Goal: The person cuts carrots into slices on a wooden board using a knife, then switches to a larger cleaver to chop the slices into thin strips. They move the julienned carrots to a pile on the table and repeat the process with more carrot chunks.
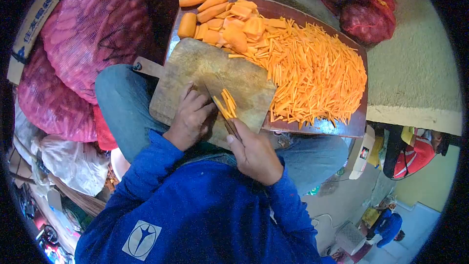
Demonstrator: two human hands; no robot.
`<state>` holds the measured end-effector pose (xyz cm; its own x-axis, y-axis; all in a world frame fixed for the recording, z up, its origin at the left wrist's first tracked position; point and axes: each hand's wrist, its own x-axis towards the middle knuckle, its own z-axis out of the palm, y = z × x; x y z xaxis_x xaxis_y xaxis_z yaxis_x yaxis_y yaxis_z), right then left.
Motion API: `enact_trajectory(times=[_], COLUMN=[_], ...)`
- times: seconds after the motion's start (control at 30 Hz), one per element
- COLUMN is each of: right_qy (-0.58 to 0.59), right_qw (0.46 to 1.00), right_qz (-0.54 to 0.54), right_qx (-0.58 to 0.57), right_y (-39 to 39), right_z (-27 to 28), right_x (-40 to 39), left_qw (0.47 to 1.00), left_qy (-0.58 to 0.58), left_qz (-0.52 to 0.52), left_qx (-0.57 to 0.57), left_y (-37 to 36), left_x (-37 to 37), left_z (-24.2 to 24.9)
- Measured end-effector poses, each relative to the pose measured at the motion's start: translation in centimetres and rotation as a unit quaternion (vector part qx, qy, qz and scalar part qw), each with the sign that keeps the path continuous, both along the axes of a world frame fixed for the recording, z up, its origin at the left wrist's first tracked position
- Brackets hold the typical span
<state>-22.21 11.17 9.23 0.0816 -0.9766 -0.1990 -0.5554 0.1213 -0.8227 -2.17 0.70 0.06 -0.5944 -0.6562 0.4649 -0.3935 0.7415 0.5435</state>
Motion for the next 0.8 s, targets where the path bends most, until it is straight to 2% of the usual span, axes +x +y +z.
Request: enact_trajectory(times=[0.13,0.2,0.3,0.4,0.63,0.73,0.8], right_qy=[0.016,0.02,-0.018,-0.001,-0.015,0.006,0.035], right_qw=[0.999,0.999,1.0,1.0,1.0,1.0,0.998], right_qz=[0.004,0.01,-0.003,-0.002,0.015,0.001,0.019], right_qx=[-0.027,0.03,0.003,-0.025,-0.008,-0.003,-0.041], right_y=[-1.2,-2.2,-0.9,-0.4,-1.2,-0.4,-1.2], right_z=[-1.1,-0.2,0.2,-0.9,-0.5,-0.6,-1.4], right_x=[0.3,0.4,0.1,0.4,0.1,0.3,0.5], left_qw=[1.0,1.0,1.0,0.999,1.0,0.999,0.999], left_qy=[-0.01,-0.01,-0.006,-0.023,-0.018,-0.02,0.009], left_qz=[-0.002,0.006,0.02,0.025,0.025,0.027,0.032], left_qx=[0.011,0.007,0.012,-0.002,-0.007,-0.008,-0.029], left_y=[0.2,0.0,0.3,0.4,0.0,0.3,0.1], left_x=[0.0,0.0,0.3,0.2,0.6,0.4,0.0], left_z=[0.4,0.3,0.2,0.1,-0.2,-0.1,-0.6])
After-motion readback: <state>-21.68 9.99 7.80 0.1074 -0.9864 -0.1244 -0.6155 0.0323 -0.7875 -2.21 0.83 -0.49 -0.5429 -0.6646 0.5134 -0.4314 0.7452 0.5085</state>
